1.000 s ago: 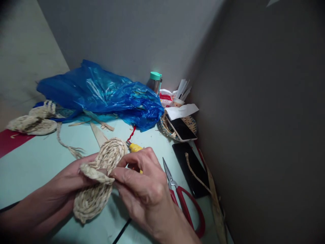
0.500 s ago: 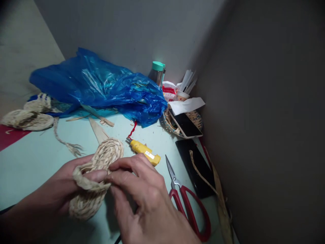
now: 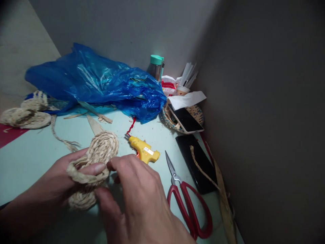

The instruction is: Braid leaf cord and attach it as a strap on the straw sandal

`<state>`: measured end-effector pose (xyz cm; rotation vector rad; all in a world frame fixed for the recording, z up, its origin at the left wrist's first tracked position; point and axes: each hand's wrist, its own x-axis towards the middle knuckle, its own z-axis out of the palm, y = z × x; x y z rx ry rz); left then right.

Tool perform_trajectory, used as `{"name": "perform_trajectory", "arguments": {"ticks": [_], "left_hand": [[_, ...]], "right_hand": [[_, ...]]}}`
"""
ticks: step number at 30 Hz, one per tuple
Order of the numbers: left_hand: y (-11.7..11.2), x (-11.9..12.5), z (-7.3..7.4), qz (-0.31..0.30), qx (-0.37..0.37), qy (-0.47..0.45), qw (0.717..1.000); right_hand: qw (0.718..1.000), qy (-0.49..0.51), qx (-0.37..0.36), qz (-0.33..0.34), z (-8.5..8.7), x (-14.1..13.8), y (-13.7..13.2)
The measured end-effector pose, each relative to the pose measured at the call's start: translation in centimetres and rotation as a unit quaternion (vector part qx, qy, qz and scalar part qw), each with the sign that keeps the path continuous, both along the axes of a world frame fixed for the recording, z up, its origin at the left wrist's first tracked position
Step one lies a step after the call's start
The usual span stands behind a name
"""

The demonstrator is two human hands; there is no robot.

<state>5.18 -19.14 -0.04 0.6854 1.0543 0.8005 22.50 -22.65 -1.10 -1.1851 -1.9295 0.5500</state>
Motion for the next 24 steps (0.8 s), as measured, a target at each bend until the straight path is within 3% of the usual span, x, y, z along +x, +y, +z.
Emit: {"name": "perform_trajectory", "arguments": {"ticks": [8,11,16,24], "left_hand": [[0.0,0.3,-0.1,0.030,-0.005,0.070,0.997],[-0.1,0.4,0.0,0.038,0.011,0.106,0.994],[-0.5,0.5,-0.4,0.022,0.033,0.132,0.990],[-0.7,0.5,-1.1,0.028,0.082,0.175,0.981]], "right_hand": [[0.995,0.026,-0.091,-0.040,0.1,-0.5,0.4],[0.997,0.047,-0.053,-0.031,0.5,-0.2,0.4],[0.996,0.078,0.001,0.042,0.6,-0.5,0.7],[0.997,0.072,0.026,0.021,-0.2,-1.3,1.5]]}}
